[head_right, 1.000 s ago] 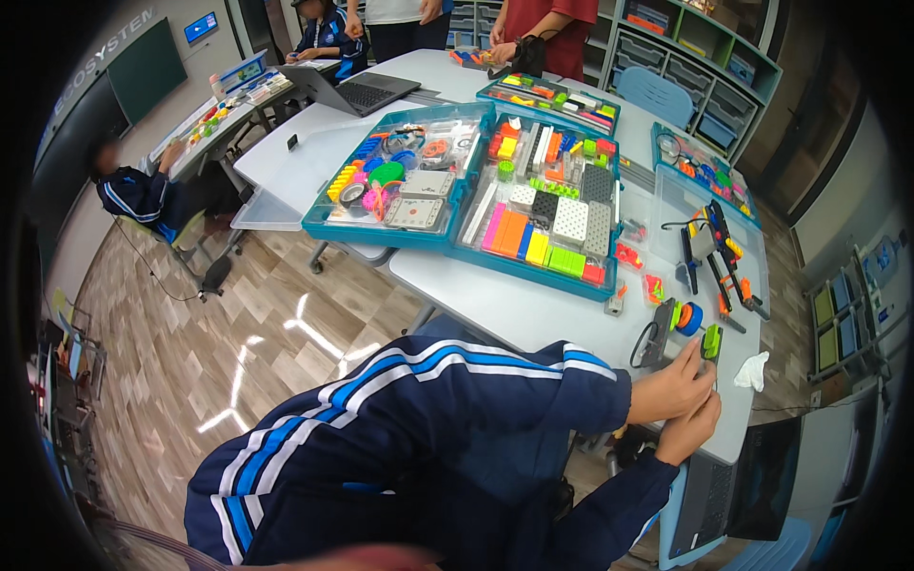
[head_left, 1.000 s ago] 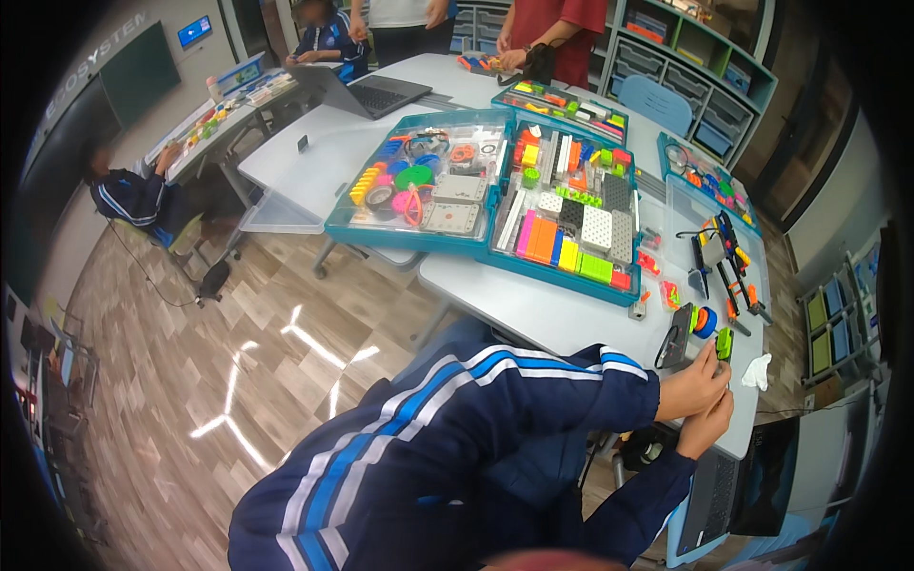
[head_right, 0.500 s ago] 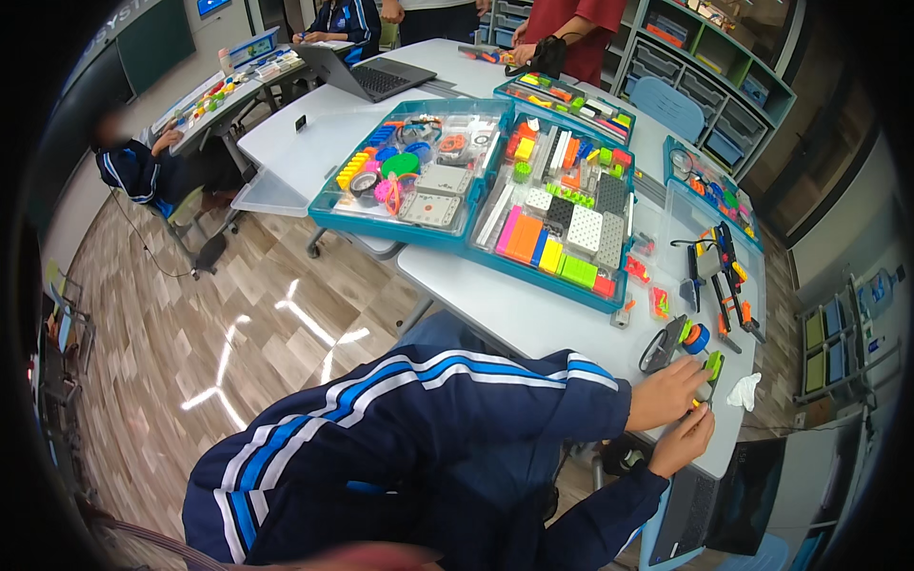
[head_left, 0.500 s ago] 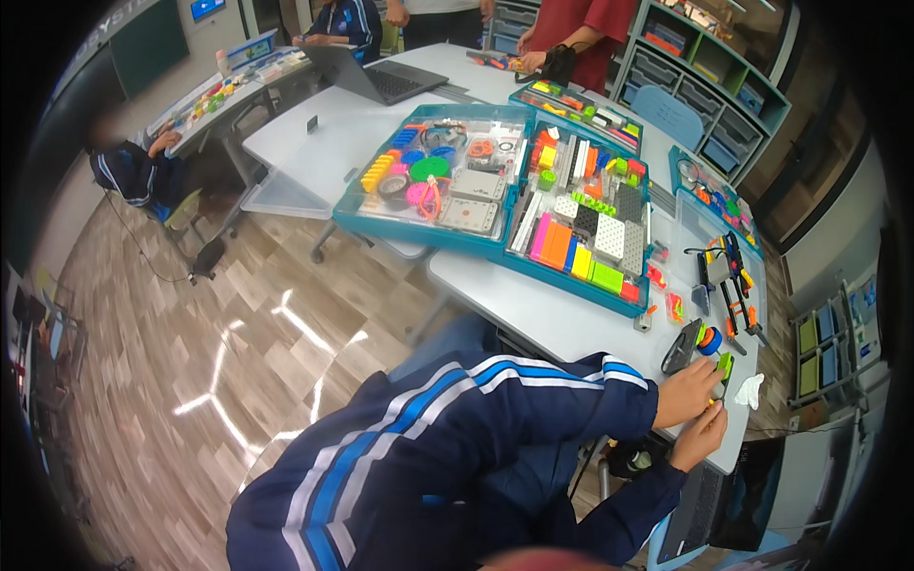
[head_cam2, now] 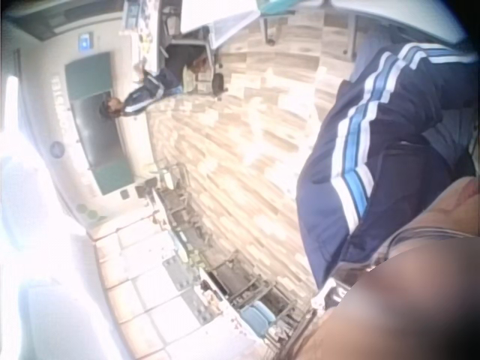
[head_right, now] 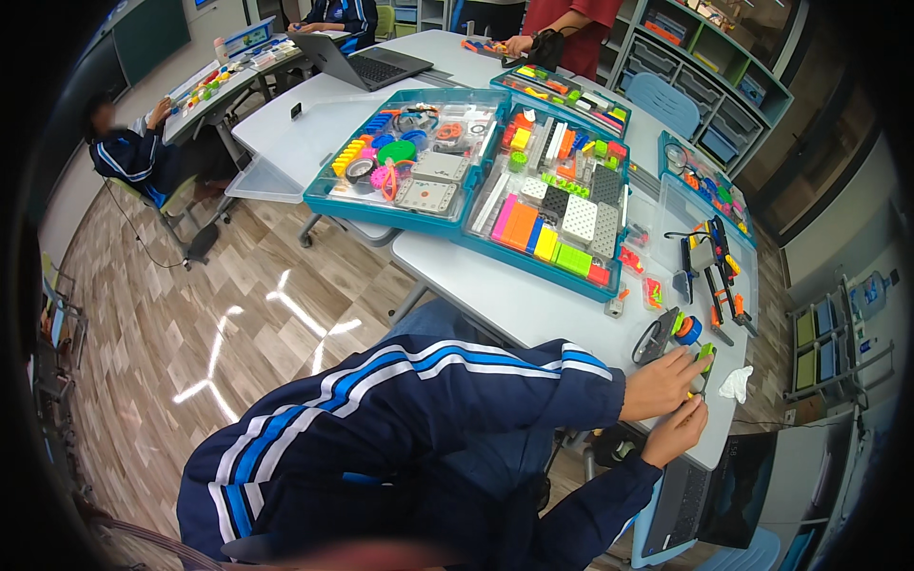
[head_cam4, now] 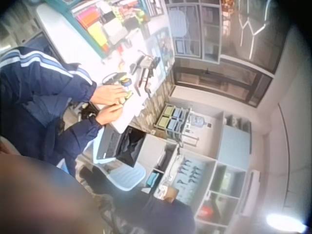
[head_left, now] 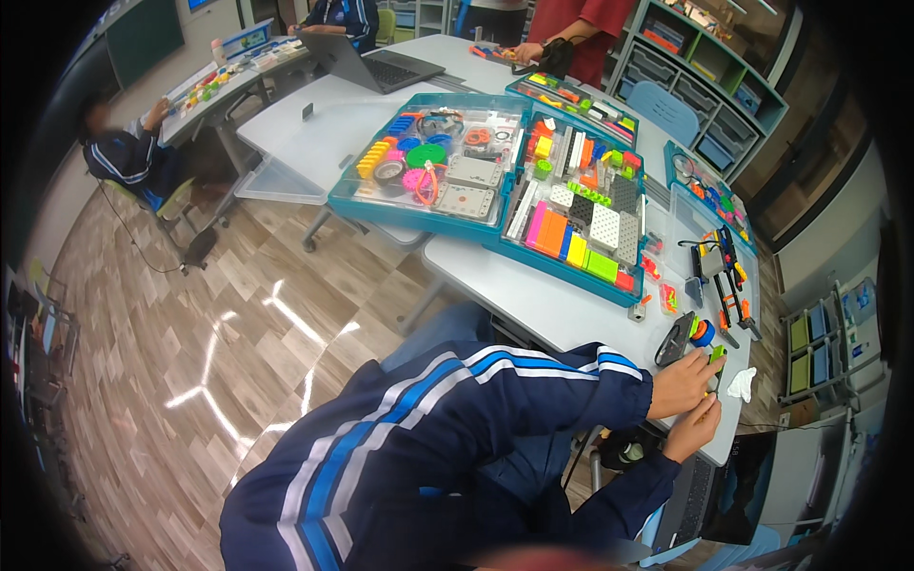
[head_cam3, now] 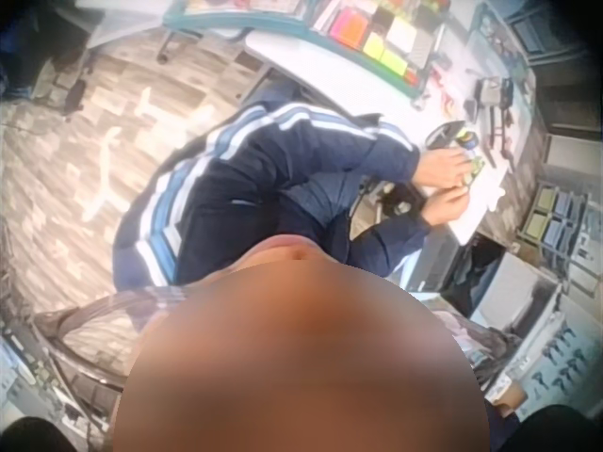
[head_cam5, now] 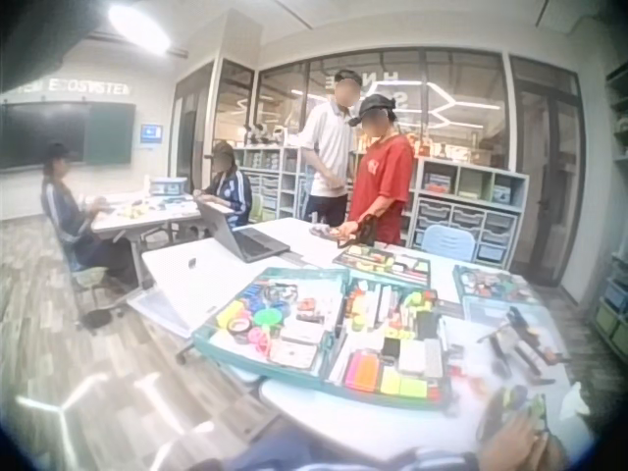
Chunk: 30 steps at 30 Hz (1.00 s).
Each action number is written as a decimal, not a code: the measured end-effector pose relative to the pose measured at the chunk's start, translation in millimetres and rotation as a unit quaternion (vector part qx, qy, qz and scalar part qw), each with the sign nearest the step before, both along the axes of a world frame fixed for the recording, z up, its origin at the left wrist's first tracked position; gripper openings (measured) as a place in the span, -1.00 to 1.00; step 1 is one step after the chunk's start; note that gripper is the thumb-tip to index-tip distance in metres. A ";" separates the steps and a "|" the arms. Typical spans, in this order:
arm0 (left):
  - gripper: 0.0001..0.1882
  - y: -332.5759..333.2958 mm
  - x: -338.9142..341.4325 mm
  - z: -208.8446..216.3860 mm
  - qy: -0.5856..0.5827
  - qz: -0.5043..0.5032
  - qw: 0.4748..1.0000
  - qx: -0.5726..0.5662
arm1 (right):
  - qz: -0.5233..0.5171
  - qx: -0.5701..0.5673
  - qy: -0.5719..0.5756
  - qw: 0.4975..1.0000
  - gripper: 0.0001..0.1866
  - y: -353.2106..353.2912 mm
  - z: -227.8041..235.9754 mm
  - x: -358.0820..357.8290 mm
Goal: The person organizes colorful plastic components in a clear storage case, then picks up a small blue piece and a perforated board. They place the board into the case and continue arranging items, including a small motor-like device, within the kit.
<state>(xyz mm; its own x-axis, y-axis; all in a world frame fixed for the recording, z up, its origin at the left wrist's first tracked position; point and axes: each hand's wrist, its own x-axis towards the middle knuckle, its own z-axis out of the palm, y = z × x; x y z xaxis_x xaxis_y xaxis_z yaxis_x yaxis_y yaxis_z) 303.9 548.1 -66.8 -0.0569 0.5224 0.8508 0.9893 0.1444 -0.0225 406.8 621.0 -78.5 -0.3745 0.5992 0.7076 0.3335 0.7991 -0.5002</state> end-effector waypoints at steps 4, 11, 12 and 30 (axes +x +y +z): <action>-0.71 1.8 0.6 -2.7 -0.004 -0.007 1.000 0.016 | -0.007 -0.004 -0.006 1.000 -0.68 -1.8 1.5 0.0; -0.70 4.3 1.7 -3.6 -0.023 -0.051 0.998 -0.002 | -0.016 -0.001 0.004 1.000 -0.69 -3.2 0.8 -2.3; -0.69 4.1 1.8 -3.0 -0.021 -0.055 0.998 -0.003 | -0.019 0.000 -0.001 1.000 -0.69 -3.3 0.7 -1.9; -0.73 4.9 5.3 -4.3 -0.027 -0.086 0.996 0.022 | -0.020 -0.003 -0.009 1.000 -0.67 -1.2 -0.7 -0.1</action>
